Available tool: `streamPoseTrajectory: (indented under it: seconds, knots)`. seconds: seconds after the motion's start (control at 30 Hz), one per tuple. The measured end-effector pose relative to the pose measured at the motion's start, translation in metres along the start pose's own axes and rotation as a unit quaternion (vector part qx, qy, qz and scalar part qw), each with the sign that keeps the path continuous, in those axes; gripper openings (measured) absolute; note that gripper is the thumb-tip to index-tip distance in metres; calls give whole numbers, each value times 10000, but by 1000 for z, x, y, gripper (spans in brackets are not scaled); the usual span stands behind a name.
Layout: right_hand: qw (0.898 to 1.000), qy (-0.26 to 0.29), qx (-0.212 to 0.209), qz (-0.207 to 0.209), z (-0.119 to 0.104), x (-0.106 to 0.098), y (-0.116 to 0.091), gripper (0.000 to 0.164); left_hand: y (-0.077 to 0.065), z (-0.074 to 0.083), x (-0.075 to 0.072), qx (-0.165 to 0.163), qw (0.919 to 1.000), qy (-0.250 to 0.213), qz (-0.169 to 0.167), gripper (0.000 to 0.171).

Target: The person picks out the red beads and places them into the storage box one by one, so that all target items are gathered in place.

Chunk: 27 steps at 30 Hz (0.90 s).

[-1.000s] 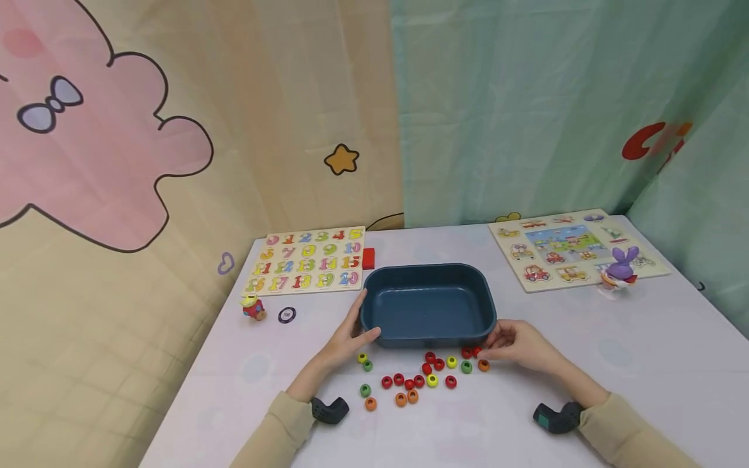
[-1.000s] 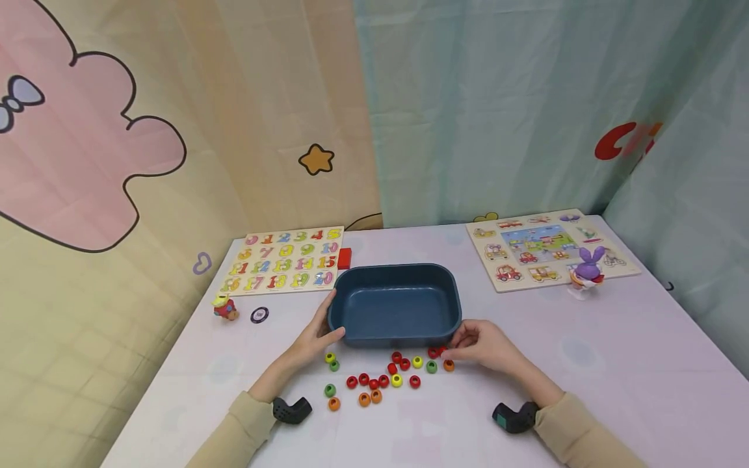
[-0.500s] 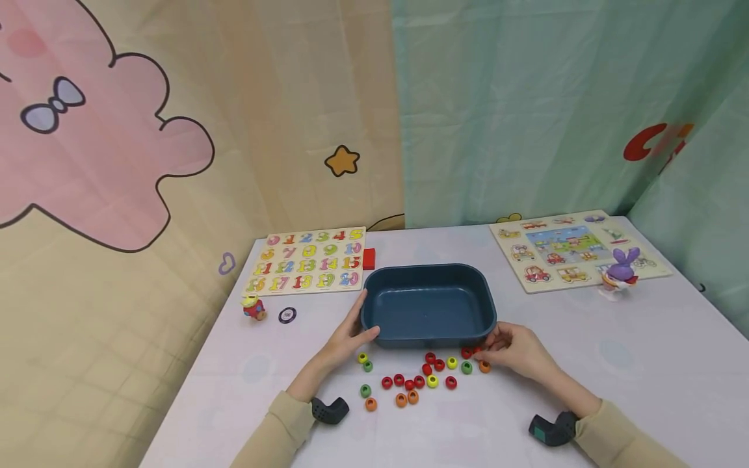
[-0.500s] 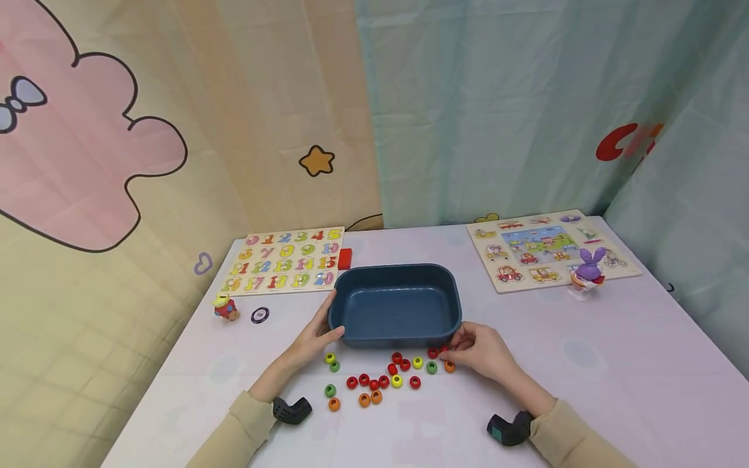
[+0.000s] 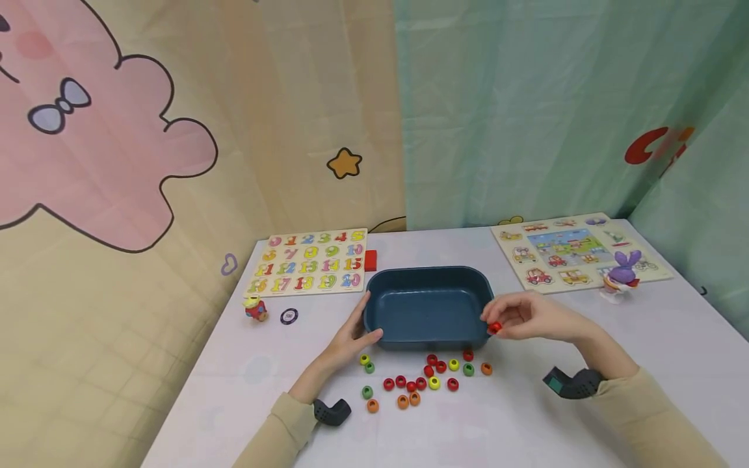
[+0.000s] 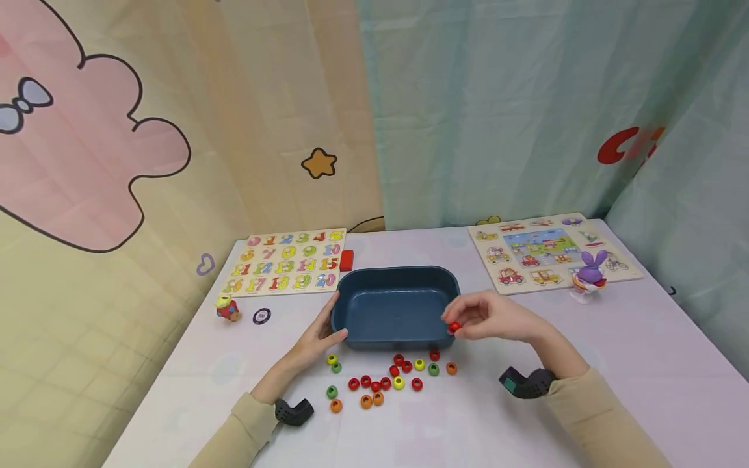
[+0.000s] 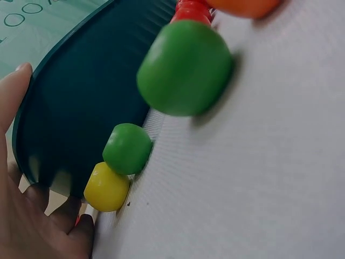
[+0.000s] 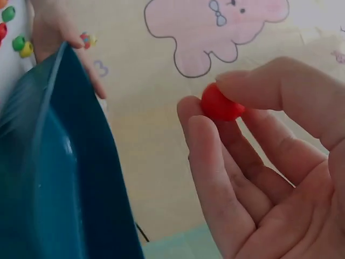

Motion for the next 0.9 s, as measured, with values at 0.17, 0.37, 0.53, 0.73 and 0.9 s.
streamPoseTrajectory:
  seconds: [0.17, 0.37, 0.53, 0.73, 0.9]
  knots:
    - [9987, -238, 249, 389, -33, -9, 65, 28, 2, -6, -1, 78, 9999, 78, 1, 77]
    - [9925, -381, 942, 681, -32, -4, 143, 36, 7, -35, -2, -5, 9999, 74, 73, 77]
    - [9904, -649, 1141, 441, -6, 14, 186, 30, 6, -40, -3, -3, 9999, 76, 118, 77]
    - [9835, -1043, 1481, 34, 29, 35, 213, 20, 3, -28, -2, 126, 9999, 16, 4, 78]
    - [9798, -995, 1733, 43, 44, 45, 220, 18, -1, -8, -2, 147, 9998, -27, -123, 78]
Point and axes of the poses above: each hand's wrist, its own y-axis towards the middle knuckle, its own x-axis out of the palm, z = x × y, the point moved 2 cm from there along y, towards the middle knuckle, and after that the axes turned 10 degrees about x, right-handed, at the moved point
